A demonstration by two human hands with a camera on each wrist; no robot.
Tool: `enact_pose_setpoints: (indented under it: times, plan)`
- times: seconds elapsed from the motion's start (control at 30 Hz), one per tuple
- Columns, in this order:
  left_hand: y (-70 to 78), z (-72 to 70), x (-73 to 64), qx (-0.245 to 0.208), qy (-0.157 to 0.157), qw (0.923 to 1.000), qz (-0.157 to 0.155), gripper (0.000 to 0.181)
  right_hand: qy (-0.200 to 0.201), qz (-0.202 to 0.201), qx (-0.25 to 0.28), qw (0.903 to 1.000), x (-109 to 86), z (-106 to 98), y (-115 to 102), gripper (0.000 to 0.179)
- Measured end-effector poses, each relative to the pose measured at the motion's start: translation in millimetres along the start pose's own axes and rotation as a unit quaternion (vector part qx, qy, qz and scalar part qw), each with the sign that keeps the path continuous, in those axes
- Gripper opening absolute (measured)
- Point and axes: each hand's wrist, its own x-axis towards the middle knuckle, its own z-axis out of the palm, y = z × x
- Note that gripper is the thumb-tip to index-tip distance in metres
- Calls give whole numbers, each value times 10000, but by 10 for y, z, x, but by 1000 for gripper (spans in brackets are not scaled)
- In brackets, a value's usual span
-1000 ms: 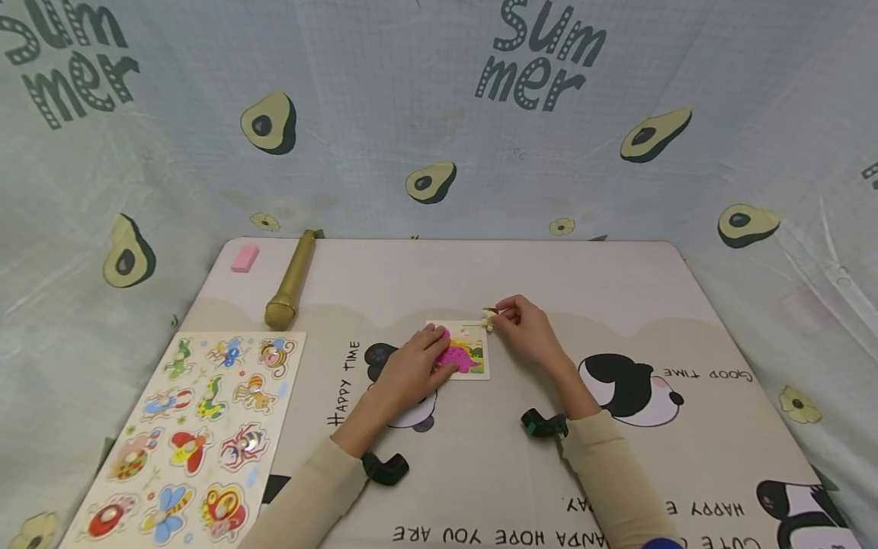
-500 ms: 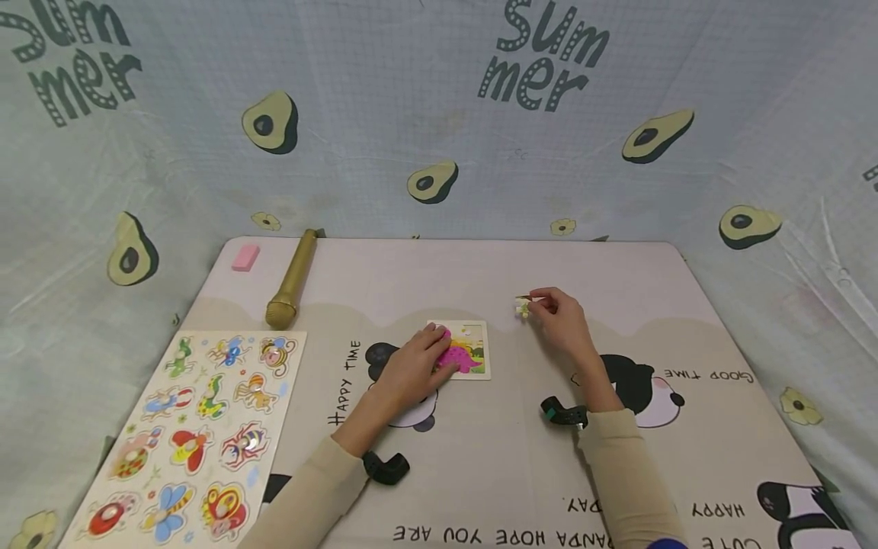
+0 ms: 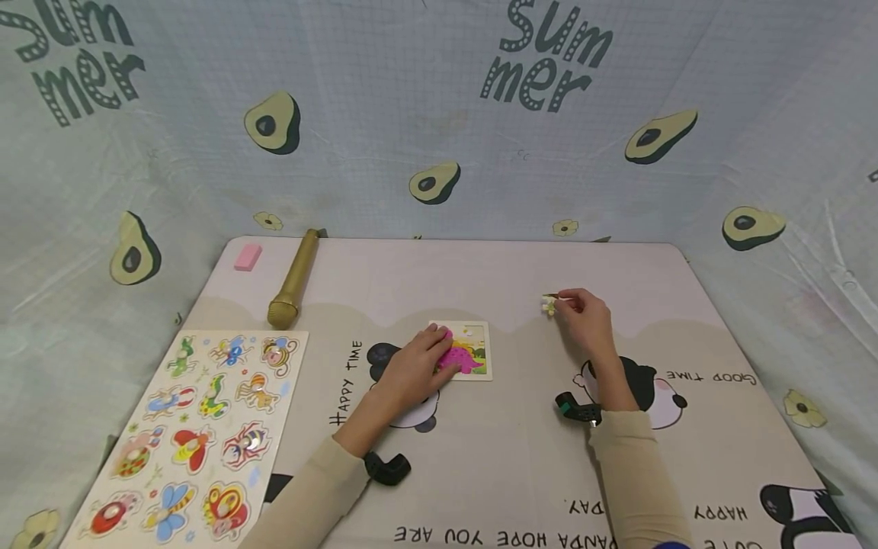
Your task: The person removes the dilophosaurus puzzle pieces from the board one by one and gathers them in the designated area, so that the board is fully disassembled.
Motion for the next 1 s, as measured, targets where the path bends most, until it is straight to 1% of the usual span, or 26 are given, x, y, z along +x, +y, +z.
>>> enact_pose_setpoints:
  times: [0.27,0.47,0.7,0.87,1.0]
  plan:
    - [-1,6,-7,17,-7,10000,7,59,217,210,-195,9994,-8,-78,67,31]
    - [-6,6,-9,4,53,10000,53,59,372,368,-415,9978,-10,-82,92,30]
    - [-12,19,-2,42,5,10000,33,59,474,362,-599,9964,-14,-61,112,29]
    - [-10,21,0,45,24,10000,37,58,382,321,-693,9963,-12,-57,130,32]
    - [-8,19,1,44,16,10000,34,58,132,223,-827,9962,-10,-66,136,38]
